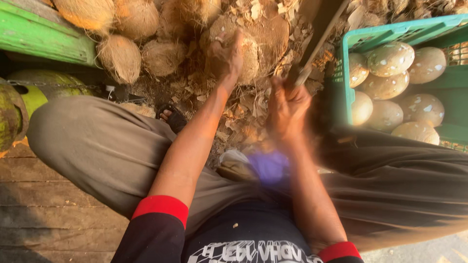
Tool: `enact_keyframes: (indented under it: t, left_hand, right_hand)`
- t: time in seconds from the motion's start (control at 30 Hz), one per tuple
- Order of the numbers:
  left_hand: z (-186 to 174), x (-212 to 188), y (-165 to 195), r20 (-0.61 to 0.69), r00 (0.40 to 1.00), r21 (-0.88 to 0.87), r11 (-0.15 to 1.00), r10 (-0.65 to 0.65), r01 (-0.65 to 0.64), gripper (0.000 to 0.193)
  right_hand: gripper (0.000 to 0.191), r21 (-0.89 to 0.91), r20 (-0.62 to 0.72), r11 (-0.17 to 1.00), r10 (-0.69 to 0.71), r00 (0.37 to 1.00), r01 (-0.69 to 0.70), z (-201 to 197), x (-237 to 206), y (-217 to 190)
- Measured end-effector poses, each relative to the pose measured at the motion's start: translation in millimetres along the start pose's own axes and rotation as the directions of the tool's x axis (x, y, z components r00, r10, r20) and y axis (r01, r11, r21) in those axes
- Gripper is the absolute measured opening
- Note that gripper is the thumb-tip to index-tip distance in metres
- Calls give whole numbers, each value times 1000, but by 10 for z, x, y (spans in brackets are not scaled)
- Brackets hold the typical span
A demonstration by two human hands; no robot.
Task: The person sits on the floor and uses a machete to peel the fibrous husk off a coconut. They hold the coconut with one hand and strike it repeatedly with the machete, rotating it to remove the husk. The peeled coconut is then placed into a green crate.
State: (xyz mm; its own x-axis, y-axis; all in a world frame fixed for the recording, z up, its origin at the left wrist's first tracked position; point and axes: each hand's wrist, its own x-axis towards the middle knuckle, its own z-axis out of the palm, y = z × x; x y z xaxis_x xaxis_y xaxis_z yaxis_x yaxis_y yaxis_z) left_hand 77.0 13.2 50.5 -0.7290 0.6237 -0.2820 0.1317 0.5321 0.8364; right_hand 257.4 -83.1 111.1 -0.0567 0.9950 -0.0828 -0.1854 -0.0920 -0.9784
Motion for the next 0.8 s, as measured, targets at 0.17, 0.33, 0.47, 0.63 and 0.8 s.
enact_keyframes:
  t: [0.17,0.33,0.47,0.63,0.8]
  left_hand:
    - [61,170,-155,33,999,19,1000,21,-22,67]
    - [-69,317,-413,140,990,-170,985,-17,41,53]
    - [-131,403,-533,109,993,-339,941,54,-14,44]
    - [-158,338,-447,119,986,-292,945,-116,147,49]
    - [-169,263,-294,184,952,-62,963,-247,262,46]
  right_hand:
    - [22,-685,102,701,362,927,-198,24,189,462]
    - [31,-576,-89,581,655,751,-575,14,123,372]
    - [30,-574,46,683,577,815,-451,98,65,208]
    - [28,-620,-28,586,648,761,-522,160,59,16]
    - [26,-180,41,902,407,913,-393,60,65,-187]
